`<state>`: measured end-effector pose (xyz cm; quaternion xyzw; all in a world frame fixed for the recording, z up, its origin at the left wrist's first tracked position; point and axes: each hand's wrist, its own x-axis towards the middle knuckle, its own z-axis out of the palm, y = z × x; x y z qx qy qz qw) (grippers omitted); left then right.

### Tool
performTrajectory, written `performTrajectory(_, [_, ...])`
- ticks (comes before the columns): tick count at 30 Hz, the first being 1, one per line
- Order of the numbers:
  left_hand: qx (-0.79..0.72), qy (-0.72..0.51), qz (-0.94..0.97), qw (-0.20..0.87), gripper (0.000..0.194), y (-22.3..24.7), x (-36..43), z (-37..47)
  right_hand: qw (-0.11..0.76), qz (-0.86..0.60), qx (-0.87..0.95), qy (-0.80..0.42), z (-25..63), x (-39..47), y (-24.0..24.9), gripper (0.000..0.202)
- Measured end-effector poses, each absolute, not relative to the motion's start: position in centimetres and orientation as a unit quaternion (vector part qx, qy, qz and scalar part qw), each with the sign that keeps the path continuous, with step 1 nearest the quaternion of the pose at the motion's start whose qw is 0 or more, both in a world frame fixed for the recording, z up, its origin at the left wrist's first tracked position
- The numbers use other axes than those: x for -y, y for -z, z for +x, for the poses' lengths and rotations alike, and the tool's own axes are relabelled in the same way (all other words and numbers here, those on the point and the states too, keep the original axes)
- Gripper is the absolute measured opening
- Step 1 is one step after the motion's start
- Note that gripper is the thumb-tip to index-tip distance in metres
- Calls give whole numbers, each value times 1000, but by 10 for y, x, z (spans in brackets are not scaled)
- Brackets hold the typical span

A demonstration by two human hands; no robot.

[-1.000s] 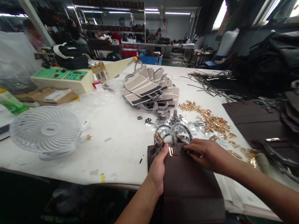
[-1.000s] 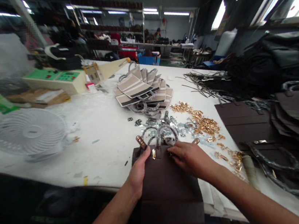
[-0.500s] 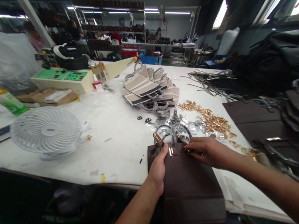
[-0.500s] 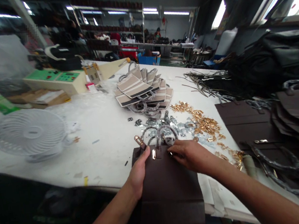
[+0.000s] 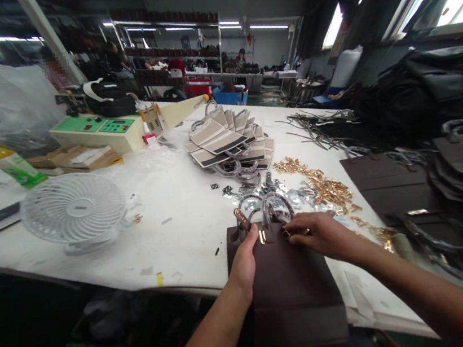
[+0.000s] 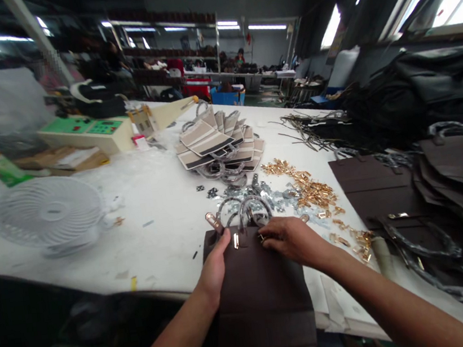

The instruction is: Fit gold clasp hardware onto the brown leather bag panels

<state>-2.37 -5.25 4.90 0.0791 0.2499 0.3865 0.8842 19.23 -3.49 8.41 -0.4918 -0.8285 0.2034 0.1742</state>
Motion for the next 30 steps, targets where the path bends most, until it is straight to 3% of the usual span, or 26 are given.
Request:
performTrajectory(15, [-223,-375,73,897,51,-42,50,-25,130,-507,845,-106,177,42,-86,18])
performTrajectory(23, [-233,-372,60,896,50,-41,52,-27,40,-520,853,17,157,47,-91,14])
performTrajectory(30, [-230,-379,67,894,51,-46,56,-27,58,-518,851,-66,161,47,-99,9])
